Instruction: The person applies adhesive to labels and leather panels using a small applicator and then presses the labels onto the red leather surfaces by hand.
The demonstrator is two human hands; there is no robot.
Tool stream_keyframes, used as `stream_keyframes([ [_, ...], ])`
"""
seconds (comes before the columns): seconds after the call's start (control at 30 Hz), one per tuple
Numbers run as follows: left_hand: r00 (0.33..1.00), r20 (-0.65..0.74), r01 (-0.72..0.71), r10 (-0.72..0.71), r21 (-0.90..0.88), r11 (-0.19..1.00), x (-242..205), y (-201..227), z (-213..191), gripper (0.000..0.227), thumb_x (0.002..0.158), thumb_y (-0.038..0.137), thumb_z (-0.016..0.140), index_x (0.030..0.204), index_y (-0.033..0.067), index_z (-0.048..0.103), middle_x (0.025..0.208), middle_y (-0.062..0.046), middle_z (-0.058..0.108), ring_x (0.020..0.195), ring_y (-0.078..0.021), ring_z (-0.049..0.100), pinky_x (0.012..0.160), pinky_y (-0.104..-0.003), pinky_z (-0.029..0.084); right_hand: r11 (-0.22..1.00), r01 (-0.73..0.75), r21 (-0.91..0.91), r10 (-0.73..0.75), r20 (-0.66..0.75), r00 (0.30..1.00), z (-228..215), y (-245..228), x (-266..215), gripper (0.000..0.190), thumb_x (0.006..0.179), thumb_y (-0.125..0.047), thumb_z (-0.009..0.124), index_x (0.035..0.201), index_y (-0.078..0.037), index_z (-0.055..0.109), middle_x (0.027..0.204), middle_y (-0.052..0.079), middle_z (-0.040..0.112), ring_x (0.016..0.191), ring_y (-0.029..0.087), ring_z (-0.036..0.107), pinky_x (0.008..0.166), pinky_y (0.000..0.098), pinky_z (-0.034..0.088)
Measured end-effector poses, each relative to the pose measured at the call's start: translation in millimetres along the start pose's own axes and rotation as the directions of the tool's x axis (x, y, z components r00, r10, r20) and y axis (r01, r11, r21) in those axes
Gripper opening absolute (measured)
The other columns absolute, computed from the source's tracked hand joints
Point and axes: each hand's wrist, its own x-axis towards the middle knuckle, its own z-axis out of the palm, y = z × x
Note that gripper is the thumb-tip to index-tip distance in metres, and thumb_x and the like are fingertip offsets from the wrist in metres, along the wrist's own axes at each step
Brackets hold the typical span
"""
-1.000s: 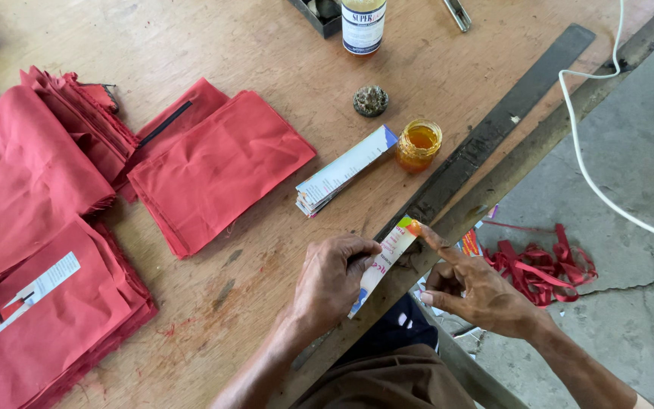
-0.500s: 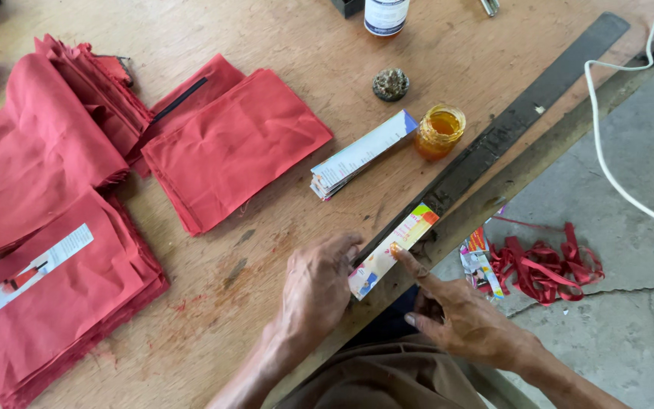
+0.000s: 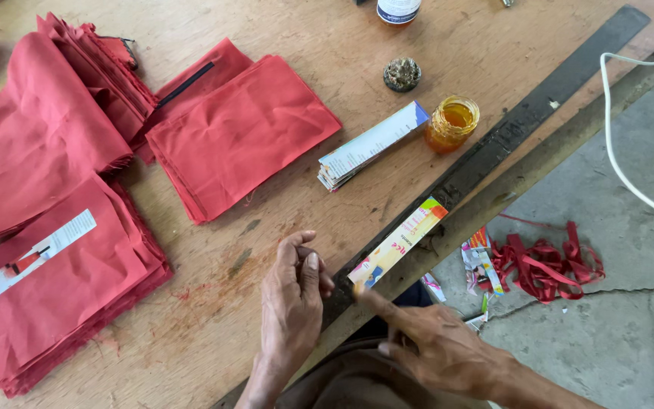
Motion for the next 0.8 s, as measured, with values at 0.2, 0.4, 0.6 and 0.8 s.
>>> stream_keyframes([
  [0.2,0.994,-0.081,-0.072,0.073,0.026,0.997,-8,-10,6,0.022,0.105,0.014,0.053,0.124,0.0037,0.054,0.069,-0.003,0.051,0.061,-0.0127,0.049,0.058,-0.03,0.047,0.964,-0.202,0.172,0.231,-0.173,0.957,-49,14,-9,0.076,0.087,-0.025,0.074,0.157,-0.022,0.042,0.074,0.004,0.073,0.064,0.017,0.069,0.063,0.0346,0.064],
  [0.4,0.999,-0.045,0.012,-0.018,-0.115,0.993,-6,-13,7,0.024,0.1,0.009,0.06,0.123,0.0043,0.056,0.069,-0.003,0.054,0.059,-0.0119,0.049,0.054,-0.028,0.042,0.894,-0.448,-0.013,0.426,-0.286,0.859,-85,20,-5,0.104,0.083,-0.034,0.076,0.167,-0.035,0.014,0.075,0.006,0.074,0.066,0.02,0.072,0.068,0.0377,0.061],
  [0.6,1.0,0.003,-0.004,0.006,-0.384,0.923,-10,-26,5,0.045,0.088,-0.006,0.07,0.129,0.0033,0.054,0.088,-0.006,0.069,0.082,-0.0103,0.066,0.076,-0.025,0.056,0.904,-0.406,-0.134,0.362,-0.264,0.894,-86,16,8,0.104,0.084,-0.033,0.077,0.165,-0.033,0.011,0.142,0.011,0.054,0.088,0.029,0.073,0.088,0.0475,0.053],
  [0.8,0.997,-0.014,-0.078,0.082,-0.48,0.874,-20,-43,-10,0.049,0.084,-0.009,0.073,0.131,0.0014,0.059,0.113,-0.013,0.074,0.101,-0.015,0.071,0.086,-0.028,0.061,0.892,-0.448,-0.057,0.427,-0.216,0.878,-92,8,16,0.102,0.085,-0.023,0.074,0.164,-0.036,0.01,0.162,0.002,0.04,0.073,0.027,0.072,0.082,0.042,0.059],
])
